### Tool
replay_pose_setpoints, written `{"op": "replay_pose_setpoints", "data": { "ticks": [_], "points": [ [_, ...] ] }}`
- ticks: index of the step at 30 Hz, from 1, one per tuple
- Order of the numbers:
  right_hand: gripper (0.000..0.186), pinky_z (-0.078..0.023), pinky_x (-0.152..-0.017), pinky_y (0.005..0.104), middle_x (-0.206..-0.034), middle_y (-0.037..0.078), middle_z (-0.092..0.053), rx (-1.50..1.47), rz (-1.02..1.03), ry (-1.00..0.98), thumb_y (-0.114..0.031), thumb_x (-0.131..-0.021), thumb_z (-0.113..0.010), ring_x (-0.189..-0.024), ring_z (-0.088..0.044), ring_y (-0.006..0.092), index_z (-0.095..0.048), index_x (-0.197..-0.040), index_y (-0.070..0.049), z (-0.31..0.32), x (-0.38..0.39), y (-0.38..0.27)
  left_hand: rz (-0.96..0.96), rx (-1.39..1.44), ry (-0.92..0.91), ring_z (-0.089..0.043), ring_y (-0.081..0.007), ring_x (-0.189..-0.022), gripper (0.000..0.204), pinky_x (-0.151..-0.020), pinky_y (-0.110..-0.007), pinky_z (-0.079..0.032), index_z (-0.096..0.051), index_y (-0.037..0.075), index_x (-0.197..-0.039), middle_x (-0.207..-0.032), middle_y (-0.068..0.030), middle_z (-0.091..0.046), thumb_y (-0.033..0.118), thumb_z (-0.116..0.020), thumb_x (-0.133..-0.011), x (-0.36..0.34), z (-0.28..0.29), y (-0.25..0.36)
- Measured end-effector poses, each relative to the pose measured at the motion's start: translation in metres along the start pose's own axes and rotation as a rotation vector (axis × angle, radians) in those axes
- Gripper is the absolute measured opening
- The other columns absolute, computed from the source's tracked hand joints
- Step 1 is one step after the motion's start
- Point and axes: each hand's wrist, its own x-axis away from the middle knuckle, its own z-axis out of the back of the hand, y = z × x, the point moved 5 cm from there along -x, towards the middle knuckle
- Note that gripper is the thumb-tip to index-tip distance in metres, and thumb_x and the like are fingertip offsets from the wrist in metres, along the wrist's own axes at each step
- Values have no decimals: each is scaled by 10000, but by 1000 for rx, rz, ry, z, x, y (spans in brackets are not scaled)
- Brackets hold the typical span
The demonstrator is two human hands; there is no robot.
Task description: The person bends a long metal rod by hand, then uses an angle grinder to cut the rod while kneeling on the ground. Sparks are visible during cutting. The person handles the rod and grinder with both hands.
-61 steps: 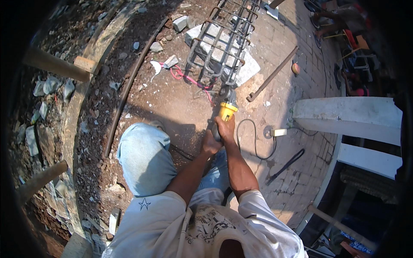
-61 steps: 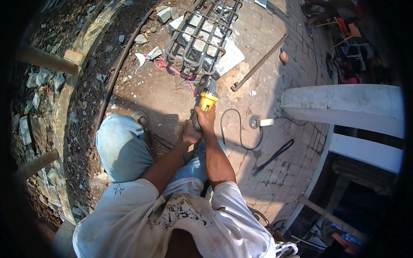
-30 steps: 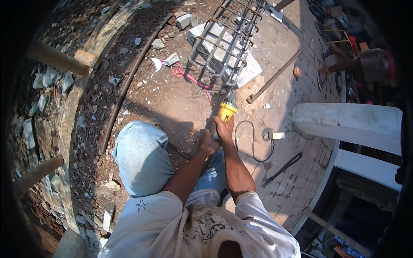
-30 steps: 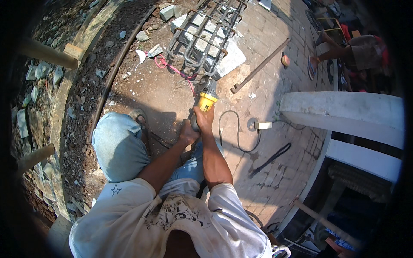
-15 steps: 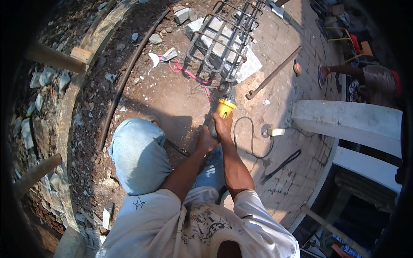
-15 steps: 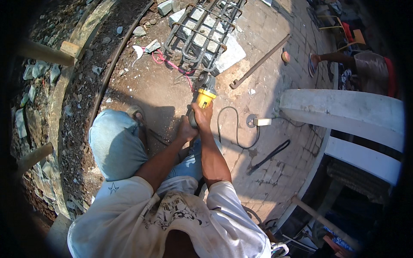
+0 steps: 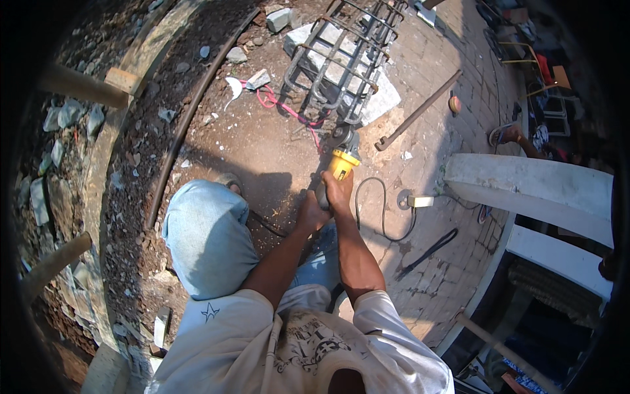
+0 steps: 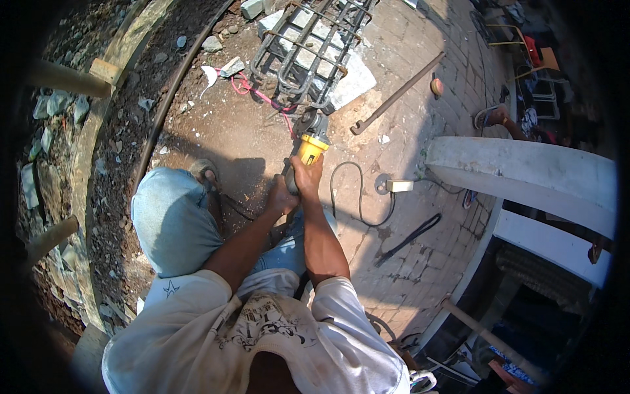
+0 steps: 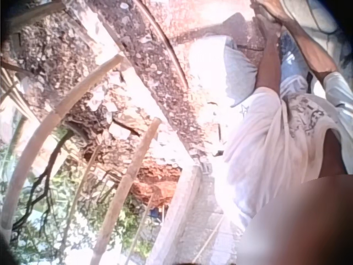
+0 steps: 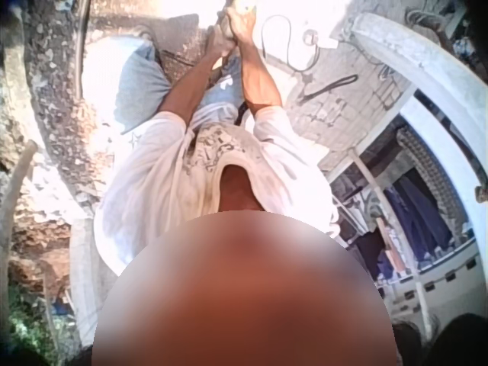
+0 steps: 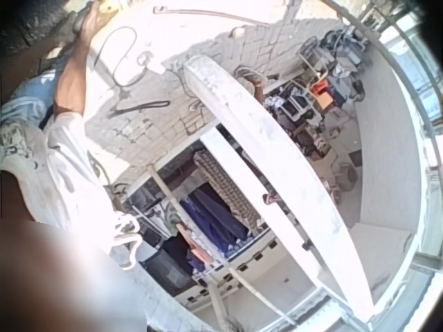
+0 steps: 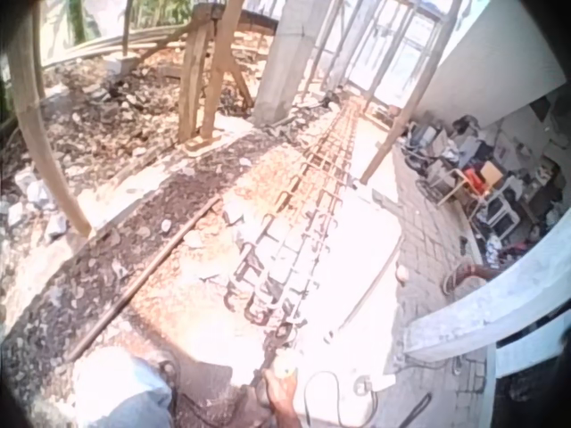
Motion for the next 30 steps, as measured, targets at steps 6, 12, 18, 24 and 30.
{"op": "replay_pose_setpoints", "data": {
  "ticks": [6,12,18,24,30],
  "points": [
    [455,-496,-648,302,-869,60,-595,-30,31,3,-81,-732,-713,-719,-584,165,-469,-1110,-8,0,0,0,19,6,-1,-623,-420,-1042,721,-870,-458,-499,-447,-26,-1158,-1079,-277,-633,345,-826,-670,3,3,3],
    [445,-501,-629,302,-865,58,-592,9,-16,-2,-58,-735,-703,-707,-589,162,-463,-1108,-13,0,-2,2,22,2,2,-611,-411,-1075,733,-888,-451,-494,-446,-26,-1178,-1112,-271,-625,355,-824,-676,3,1,3],
    [436,-504,-627,297,-873,62,-599,-14,-2,-4,-55,-738,-700,-704,-593,158,-464,-1102,-16,-1,1,-1,51,2,3,-613,-408,-1073,725,-887,-451,-493,-444,-20,-1169,-1111,-267,-626,351,-823,-675,5,4,6],
    [440,-502,-630,298,-863,63,-600,-9,21,-2,-53,-741,-700,-709,-592,156,-466,-1112,-13,-1,-1,-6,28,16,20,-616,-415,-1063,719,-870,-458,-497,-437,-16,-1153,-1105,-269,-626,345,-826,-667,6,6,10],
    [448,-493,-621,298,-847,54,-591,-15,-22,-1,-66,-731,-710,-696,-579,150,-471,-1106,-9,0,-1,-2,1,30,22,-621,-416,-1050,715,-865,-460,-499,-437,-13,-1150,-1095,-270,-628,344,-826,-668,-1,0,2]
  ]
}}
